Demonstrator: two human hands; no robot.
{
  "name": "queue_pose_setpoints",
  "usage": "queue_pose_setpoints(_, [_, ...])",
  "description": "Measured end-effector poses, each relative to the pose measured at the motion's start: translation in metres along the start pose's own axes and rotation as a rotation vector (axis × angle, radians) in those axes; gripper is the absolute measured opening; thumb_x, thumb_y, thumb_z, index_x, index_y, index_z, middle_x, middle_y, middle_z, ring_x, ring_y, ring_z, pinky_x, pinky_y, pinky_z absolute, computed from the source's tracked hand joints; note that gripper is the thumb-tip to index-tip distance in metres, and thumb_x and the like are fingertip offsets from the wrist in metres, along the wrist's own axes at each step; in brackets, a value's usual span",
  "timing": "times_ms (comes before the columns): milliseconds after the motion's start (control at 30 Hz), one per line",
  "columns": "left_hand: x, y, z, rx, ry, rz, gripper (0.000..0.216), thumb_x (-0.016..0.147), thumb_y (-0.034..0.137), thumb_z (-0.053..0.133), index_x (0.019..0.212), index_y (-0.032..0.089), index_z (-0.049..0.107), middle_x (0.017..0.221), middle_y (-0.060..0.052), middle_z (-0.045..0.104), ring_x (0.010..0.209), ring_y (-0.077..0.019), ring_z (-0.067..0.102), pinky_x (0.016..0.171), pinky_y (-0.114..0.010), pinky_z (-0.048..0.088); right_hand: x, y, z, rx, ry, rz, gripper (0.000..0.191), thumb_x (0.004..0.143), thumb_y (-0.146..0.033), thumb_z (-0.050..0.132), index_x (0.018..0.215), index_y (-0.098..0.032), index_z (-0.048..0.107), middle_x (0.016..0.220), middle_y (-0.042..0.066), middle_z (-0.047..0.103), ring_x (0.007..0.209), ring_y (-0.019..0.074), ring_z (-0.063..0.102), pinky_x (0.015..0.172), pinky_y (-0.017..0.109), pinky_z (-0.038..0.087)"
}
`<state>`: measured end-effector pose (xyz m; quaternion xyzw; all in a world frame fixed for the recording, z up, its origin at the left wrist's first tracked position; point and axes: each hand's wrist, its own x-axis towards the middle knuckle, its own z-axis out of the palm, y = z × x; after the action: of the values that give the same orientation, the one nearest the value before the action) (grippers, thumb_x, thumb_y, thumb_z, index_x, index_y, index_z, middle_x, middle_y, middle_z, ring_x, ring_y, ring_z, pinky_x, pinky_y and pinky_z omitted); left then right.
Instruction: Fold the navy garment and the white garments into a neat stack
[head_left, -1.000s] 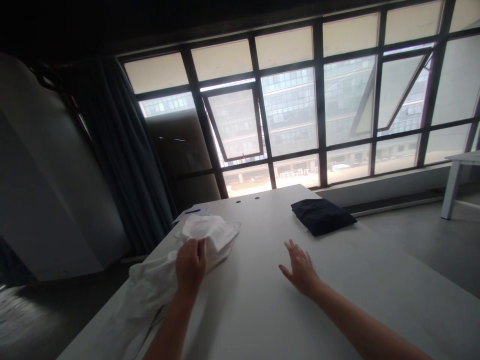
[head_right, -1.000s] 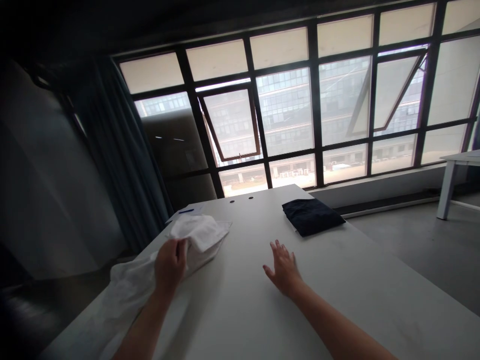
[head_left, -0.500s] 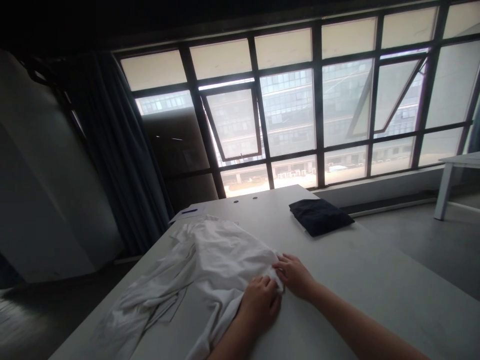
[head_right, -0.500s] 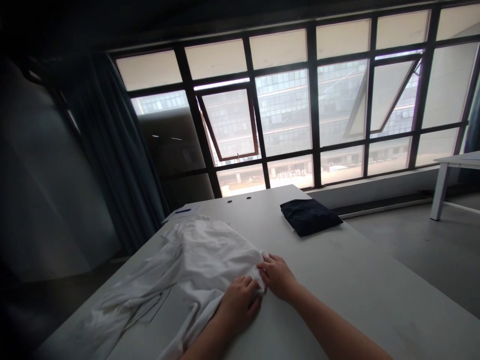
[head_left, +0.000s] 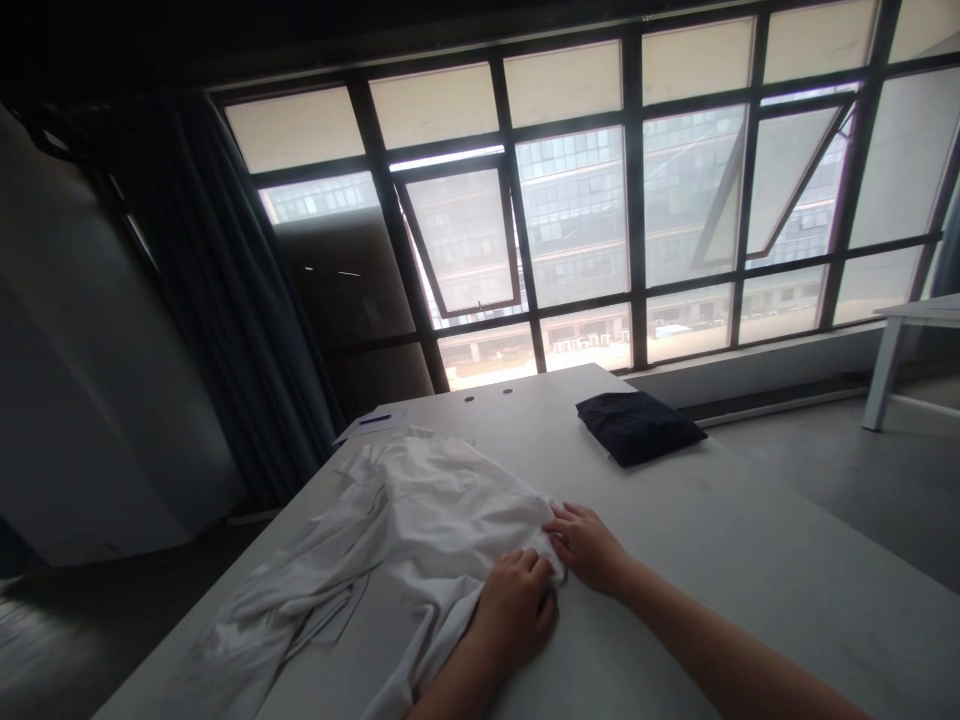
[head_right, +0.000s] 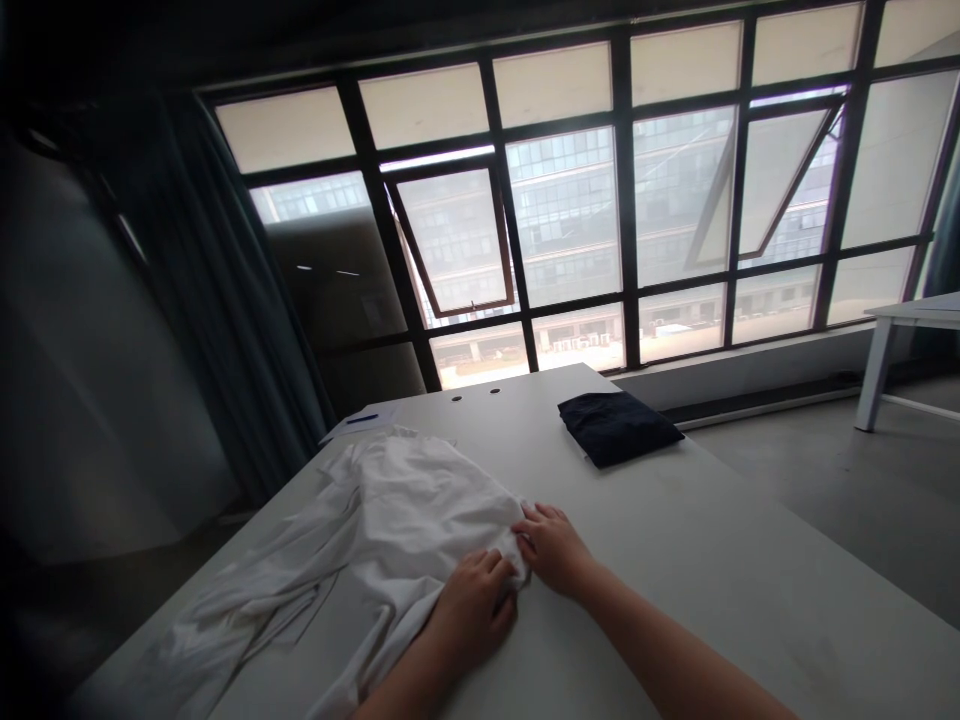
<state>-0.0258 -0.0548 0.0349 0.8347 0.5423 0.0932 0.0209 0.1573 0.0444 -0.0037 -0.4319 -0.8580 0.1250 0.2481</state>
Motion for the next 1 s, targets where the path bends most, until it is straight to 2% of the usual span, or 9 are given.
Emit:
queue_pose_setpoints(267, [0.0005,-0.0008,0.0004,0.060,-0.035,-0.022,0.018,0.089,0.034,0.057,0.105,0.025,0.060,0.113,-0.006,0.067,0.106,-0.0268,0.060,0.099,-0.039,0.046,-0.0027,-0.0031,-0.0045,0.012,-0.021,0.014,0.037,0.097,-0.033,0.053,0.126,-0.029,0.076,0.152,0.007,0.060,0.143,0.0337,0.050,0.120,0.052,0.035])
queue_pose_setpoints(467, [0.0005,-0.0004,-0.0019,0.063,-0.057,0.002,0.015,0.089,0.034,0.060,0.102,0.026,0.063,0.111,-0.005,0.069,0.106,-0.0259,0.061,0.101,-0.039,0.045,-0.0034,-0.0021,-0.0060,0.044,0.001,-0.010,0.044,0.102,-0.052,0.049,0.131,-0.029,0.073,0.159,0.010,0.052,0.148,0.0330,0.044,0.121,0.053,0.034])
queue_pose_setpoints(667, [0.0022,0.0000,-0.0027,0.063,-0.062,0.005,0.015,0.088,0.033,0.062,0.102,0.027,0.064,0.110,-0.004,0.069,0.106,-0.0254,0.062,0.101,-0.039,0.045,-0.0027,-0.0007,-0.0035,0.015,-0.001,-0.029,0.037,0.097,-0.041,0.057,0.128,-0.031,0.074,0.151,0.008,0.061,0.139,0.0330,0.053,0.119,0.054,0.035])
queue_pose_setpoints(1000, [-0.0002,0.0013,-0.0019,0.052,-0.036,-0.010,0.013,0.087,0.031,0.062,0.100,0.027,0.061,0.108,-0.004,0.068,0.104,-0.0250,0.061,0.097,-0.037,0.045,-0.0045,-0.0049,-0.0083,-0.003,-0.028,-0.020,0.039,0.095,-0.037,0.057,0.130,-0.030,0.073,0.151,0.009,0.060,0.140,0.0329,0.052,0.120,0.055,0.033])
